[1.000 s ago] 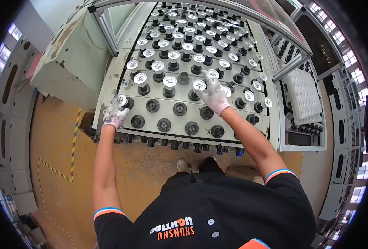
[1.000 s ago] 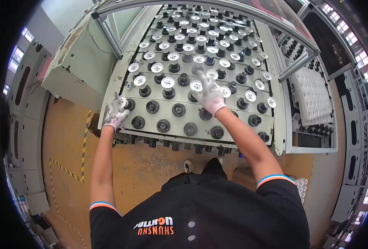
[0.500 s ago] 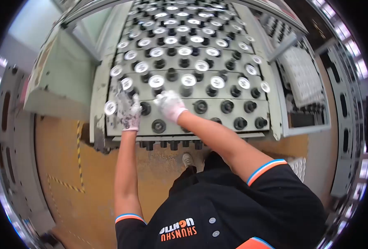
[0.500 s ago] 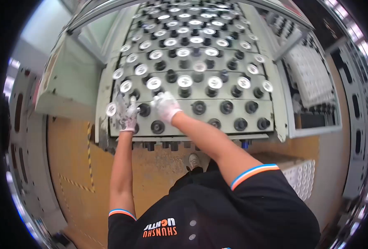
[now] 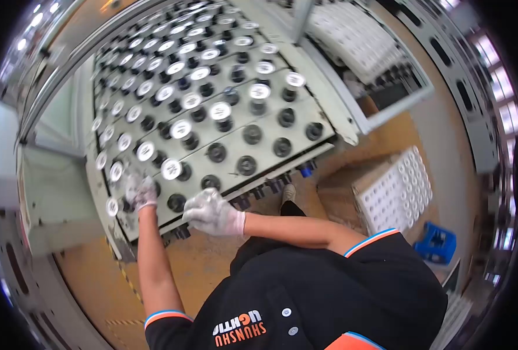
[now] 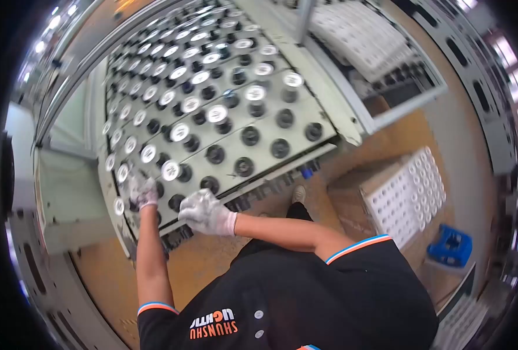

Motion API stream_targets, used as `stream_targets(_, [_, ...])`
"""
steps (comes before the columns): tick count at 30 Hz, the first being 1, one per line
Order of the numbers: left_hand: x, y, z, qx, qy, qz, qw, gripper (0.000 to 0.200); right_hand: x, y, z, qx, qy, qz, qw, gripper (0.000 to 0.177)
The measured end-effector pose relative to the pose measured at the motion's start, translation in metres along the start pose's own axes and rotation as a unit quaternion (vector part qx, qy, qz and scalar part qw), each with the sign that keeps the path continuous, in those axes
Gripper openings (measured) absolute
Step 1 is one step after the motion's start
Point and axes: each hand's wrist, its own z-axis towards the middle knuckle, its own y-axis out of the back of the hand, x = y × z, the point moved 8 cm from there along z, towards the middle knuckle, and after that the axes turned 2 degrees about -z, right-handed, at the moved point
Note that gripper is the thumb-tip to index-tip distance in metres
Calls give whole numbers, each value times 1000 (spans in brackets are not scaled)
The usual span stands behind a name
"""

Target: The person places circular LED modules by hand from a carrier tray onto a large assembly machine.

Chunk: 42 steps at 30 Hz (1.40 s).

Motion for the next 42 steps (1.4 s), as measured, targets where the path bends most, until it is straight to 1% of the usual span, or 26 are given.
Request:
stream_targets(1, [4,-6,-4,98,10,-21,995,48,2,12,-7,0,10,29,1000,16])
stream_targets(2, [8,-18,5,106,-27,-19,994,47,-2,18,-17,15,19,54,998,12])
stream_targets(3, [7,-24,10,84,-67,-18,994,47,-11,28,-29,23,22,66,997,10])
stream_targets(5, [2,-32,29,31,-119,-20,992,46,-27,69,-69,-76,13,-23,997,6])
stream_targets(7, [-8,-28,39,-38,-131,-13,991,45,-43,121,-122,-140,-41,-90,985,8])
stream_targets(9, [-23,-15,34,-133,-126,-21,983,45,-66,169,-186,-124,-170,-136,968,7])
stream_targets(11, [-36,3,19,-227,-122,-55,965,44,-80,215,-263,-175,-260,-156,937,12])
stream_targets(13, [-64,11,-2,-259,-134,-135,947,44,-74,261,-345,-164,-440,-182,864,17])
stream_targets(14, [-90,6,-17,-236,-149,-193,941,43,-75,274,-392,-149,-462,-249,838,17])
stream_targets(15, [-130,0,-35,-178,-173,-268,931,43,-79,283,-441,-132,-481,-313,808,18])
stream_targets(16, [-196,3,-67,-82,-190,-368,906,36,-79,298,-496,-126,-580,-298,747,20])
stream_targets(17, [-273,7,-108,31,-289,-480,828,34,-75,312,-552,-118,-671,-277,677,22])
stream_targets(18, [-317,-28,-125,109,-334,-479,805,31,-71,328,-602,-110,-711,-303,625,26])
stream_targets(19, [-379,-31,-172,218,-339,-471,785,31,-67,344,-644,-101,-747,-325,572,30])
stream_targets(20, [-433,-39,-224,371,-220,-505,748,29,-55,365,-677,-157,-802,-292,497,35])
stream_targets(21, [-474,-68,-248,359,-395,-410,740,31,-42,386,-708,-210,-846,-258,418,42])
stream_targets(23, [-560,-79,-337,465,-405,-400,679,31,-37,428,-739,-176,-800,-377,432,49])
stream_targets(24, [-599,-82,-377,480,-444,-377,656,31,-38,448,-750,-159,-772,-434,437,52])
stream_targets(27, [-699,-105,-487,510,-553,-295,589,34,-45,494,-782,-100,-795,-407,439,60])
stream_targets(29, [-749,-118,-545,400,-688,-263,545,45,-51,514,-790,-41,-788,-404,463,65])
stream_targets(31, [-794,-143,-596,392,-753,-152,506,56,-66,519,-807,2,-775,-395,492,66])
stream_targets(34, [-833,-187,-644,270,-839,-103,462,71,-86,516,-824,35,-769,-298,565,69])
stream_targets(37, [-850,-218,-673,303,-860,-23,410,75,-101,510,-836,47,-780,-243,575,67])
stream_targets(40, [-853,-237,-692,317,-872,-17,372,72,-115,509,-836,69,-723,-333,602,58])
stream_targets(41, [-853,-240,-695,314,-877,-22,364,70,-118,509,-835,218,-651,-525,502,56])
stream_targets(42, [-855,-243,-695,323,-870,-39,369,65,-121,506,-831,345,-528,-685,366,53])
